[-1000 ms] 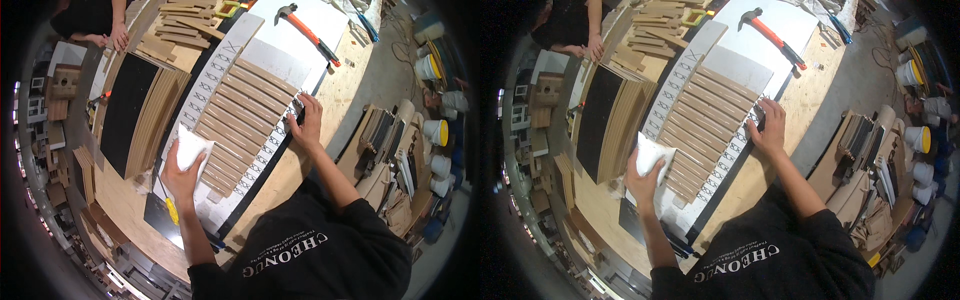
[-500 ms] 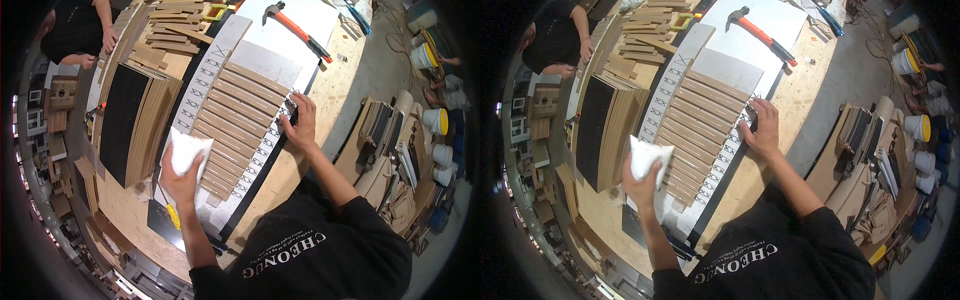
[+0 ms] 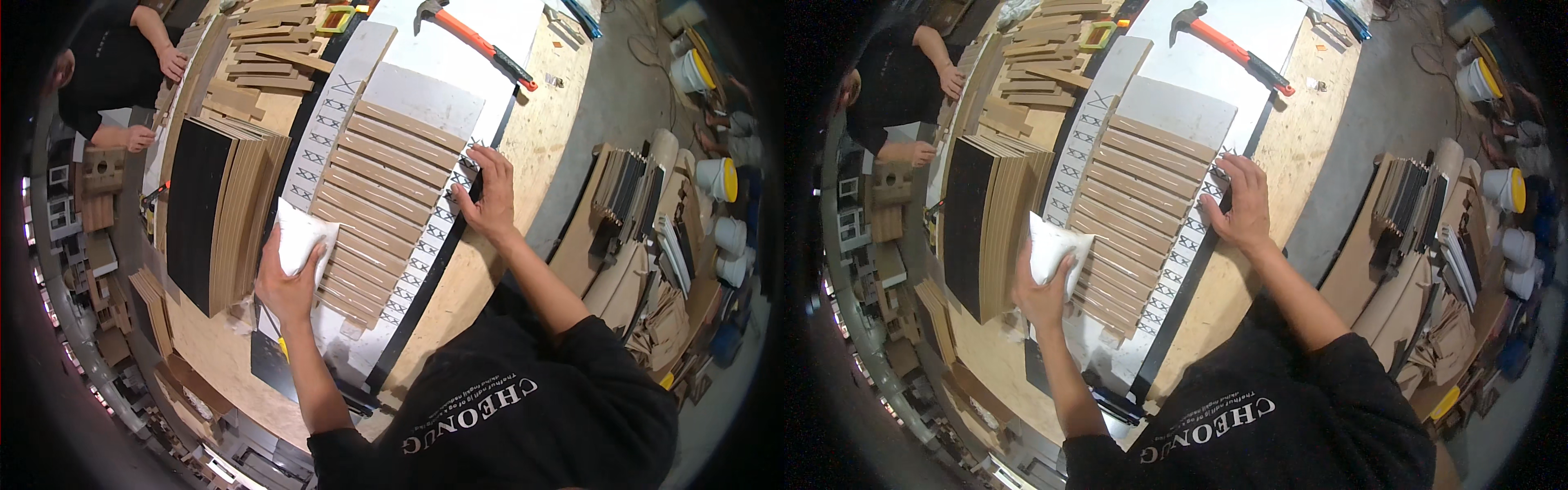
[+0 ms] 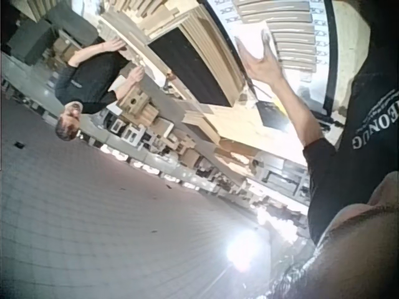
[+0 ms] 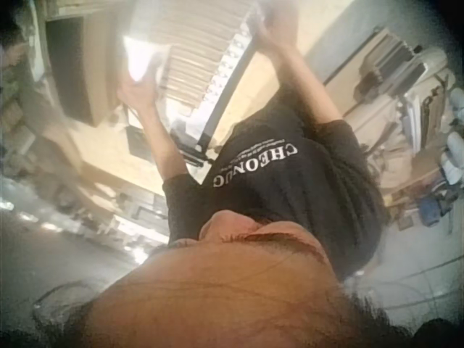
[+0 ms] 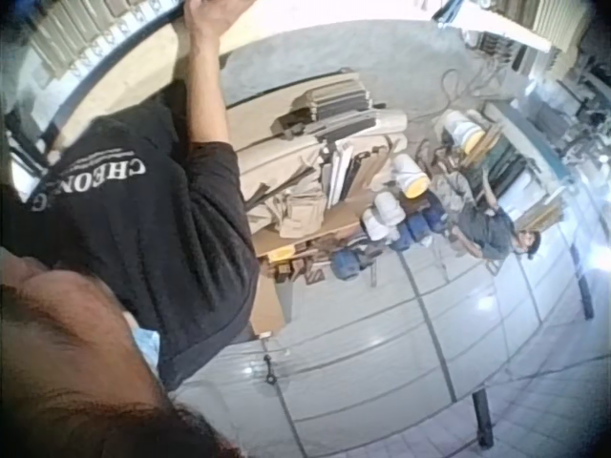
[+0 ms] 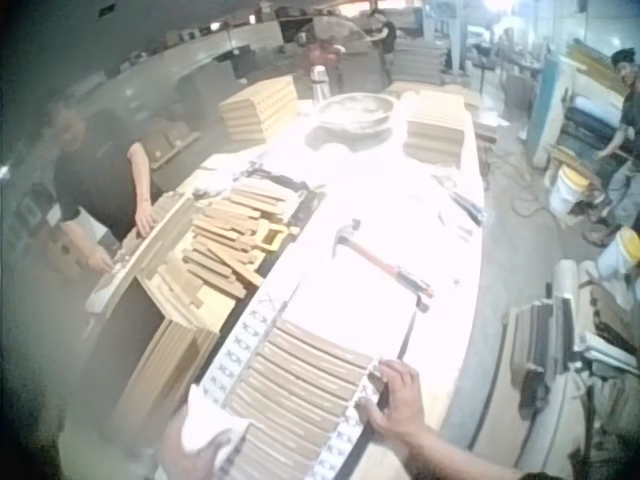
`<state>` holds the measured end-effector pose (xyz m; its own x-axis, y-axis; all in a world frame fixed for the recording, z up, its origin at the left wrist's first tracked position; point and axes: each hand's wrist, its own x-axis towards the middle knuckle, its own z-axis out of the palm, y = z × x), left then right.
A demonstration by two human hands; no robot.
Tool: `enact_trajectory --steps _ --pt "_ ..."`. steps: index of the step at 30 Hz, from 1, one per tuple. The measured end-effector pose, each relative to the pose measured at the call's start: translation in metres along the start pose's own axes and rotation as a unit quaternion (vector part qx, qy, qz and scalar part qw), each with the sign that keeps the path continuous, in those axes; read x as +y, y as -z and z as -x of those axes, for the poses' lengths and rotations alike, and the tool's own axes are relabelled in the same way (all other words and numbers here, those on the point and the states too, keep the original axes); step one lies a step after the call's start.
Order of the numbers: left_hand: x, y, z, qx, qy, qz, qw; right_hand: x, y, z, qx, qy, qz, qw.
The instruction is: Assembling wooden slats into a panel using heat-sealed tape, glue, and a hammer.
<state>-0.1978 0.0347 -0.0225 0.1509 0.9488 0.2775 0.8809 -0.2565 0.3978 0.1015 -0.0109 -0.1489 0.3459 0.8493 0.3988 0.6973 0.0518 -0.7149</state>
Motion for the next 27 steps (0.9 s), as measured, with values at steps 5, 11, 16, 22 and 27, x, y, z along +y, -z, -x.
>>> enact_trajectory --steps 5,11,16,22,27 --pt "-0.004 0.000 -0.011 0.006 0.019 -0.009 1.000 0.000 0.002 0.001 -0.004 -0.011 0.001 1.000" --pt "-0.006 -0.004 -0.019 0.017 0.026 -0.057 0.998 -0.002 0.004 0.000 -0.007 -0.018 -0.008 1.000" --pt "0.006 -0.004 -0.009 0.036 0.079 0.020 0.996 -0.002 0.003 -0.002 -0.010 -0.019 -0.014 1.000" --pt "0.041 -0.007 -0.009 -0.044 0.021 0.095 0.994 0.000 0.004 -0.001 -0.011 -0.023 -0.013 1.000" --pt "0.037 -0.015 -0.012 -0.057 -0.010 0.073 0.996 0.000 0.005 -0.001 -0.013 -0.025 -0.019 0.999"
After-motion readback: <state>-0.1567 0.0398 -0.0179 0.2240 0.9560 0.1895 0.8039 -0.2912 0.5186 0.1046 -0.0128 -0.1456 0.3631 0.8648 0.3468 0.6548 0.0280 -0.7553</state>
